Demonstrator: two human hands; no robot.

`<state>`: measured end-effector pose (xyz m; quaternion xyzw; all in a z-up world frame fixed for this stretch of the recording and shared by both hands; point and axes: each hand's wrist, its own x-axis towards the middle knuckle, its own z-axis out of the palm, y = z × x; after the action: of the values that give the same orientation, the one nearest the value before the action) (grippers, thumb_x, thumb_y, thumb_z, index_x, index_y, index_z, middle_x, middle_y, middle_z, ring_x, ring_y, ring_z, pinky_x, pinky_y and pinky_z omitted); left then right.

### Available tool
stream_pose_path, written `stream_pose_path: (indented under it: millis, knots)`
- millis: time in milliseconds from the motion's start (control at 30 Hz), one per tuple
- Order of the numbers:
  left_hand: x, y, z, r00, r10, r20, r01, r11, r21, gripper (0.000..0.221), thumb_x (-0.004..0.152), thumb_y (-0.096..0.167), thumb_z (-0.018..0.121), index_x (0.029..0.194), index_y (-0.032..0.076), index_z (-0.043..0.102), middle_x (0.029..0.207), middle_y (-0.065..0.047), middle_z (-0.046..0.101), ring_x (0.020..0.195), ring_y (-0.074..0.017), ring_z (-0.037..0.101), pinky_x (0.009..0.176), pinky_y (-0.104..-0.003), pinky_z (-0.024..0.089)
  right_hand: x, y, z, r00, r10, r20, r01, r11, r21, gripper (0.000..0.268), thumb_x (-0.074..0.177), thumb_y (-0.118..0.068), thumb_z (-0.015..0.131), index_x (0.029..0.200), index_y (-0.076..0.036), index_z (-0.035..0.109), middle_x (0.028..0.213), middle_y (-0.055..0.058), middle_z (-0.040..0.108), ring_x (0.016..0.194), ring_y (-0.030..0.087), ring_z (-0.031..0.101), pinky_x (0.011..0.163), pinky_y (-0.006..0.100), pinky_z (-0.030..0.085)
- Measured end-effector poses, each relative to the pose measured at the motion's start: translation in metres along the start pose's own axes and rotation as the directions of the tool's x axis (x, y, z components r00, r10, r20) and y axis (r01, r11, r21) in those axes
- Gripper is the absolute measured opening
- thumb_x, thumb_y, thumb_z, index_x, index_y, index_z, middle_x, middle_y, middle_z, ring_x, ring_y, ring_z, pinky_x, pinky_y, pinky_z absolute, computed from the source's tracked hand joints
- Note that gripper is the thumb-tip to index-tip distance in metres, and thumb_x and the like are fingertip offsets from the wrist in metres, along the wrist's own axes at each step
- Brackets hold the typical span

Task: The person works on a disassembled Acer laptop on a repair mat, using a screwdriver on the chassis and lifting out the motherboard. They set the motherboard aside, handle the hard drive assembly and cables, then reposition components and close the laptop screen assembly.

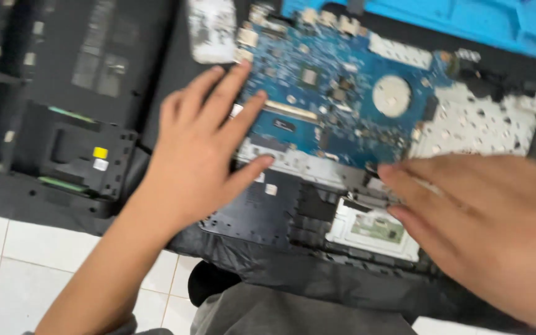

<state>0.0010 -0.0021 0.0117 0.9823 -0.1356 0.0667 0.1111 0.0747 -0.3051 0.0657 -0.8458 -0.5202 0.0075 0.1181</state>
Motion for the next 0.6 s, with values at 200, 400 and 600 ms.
stream_pose_path:
  millis: [200,400,600]
  knots:
    - [0.002,-0.006,-0.003,1.000,-0.012,0.006,0.013,0.991,-0.136,0.070,0.087,0.040,0.076,0.142,0.002,0.056,0.161,-0.020,0.035,0.140,-0.0406,0.041,0.110,-0.055,0.034,0.144,0.030,0.029,0.975,-0.103,-0.198,0.131,0.982,0.136,0.041,0.086,-0.025,0.084,0.119,-0.003,0.072,0.102,0.017,0.073,0.088,0.036,0.069,0.073,0.044,0.055]
    - [0.004,-0.012,-0.006,0.999,-0.020,0.029,0.026,0.972,-0.233,0.066,0.088,0.039,0.074,0.142,0.006,0.056,0.161,-0.019,0.036,0.136,-0.0385,0.044,0.108,-0.054,0.035,0.257,0.042,0.087,0.976,0.003,-0.216,0.025,0.992,0.125,0.061,0.085,-0.030,0.085,0.136,-0.003,0.064,0.106,0.020,0.070,0.093,0.041,0.067,0.074,0.052,0.054]
    - [0.005,-0.013,-0.006,0.998,-0.024,0.061,0.039,0.968,-0.249,0.069,0.086,0.040,0.074,0.142,0.005,0.055,0.160,-0.020,0.036,0.135,-0.0388,0.044,0.106,-0.054,0.035,0.275,0.060,0.108,0.965,-0.177,-0.192,0.194,0.978,0.076,0.049,0.089,-0.016,0.079,0.135,-0.009,0.066,0.118,0.018,0.069,0.099,0.039,0.068,0.081,0.050,0.055]
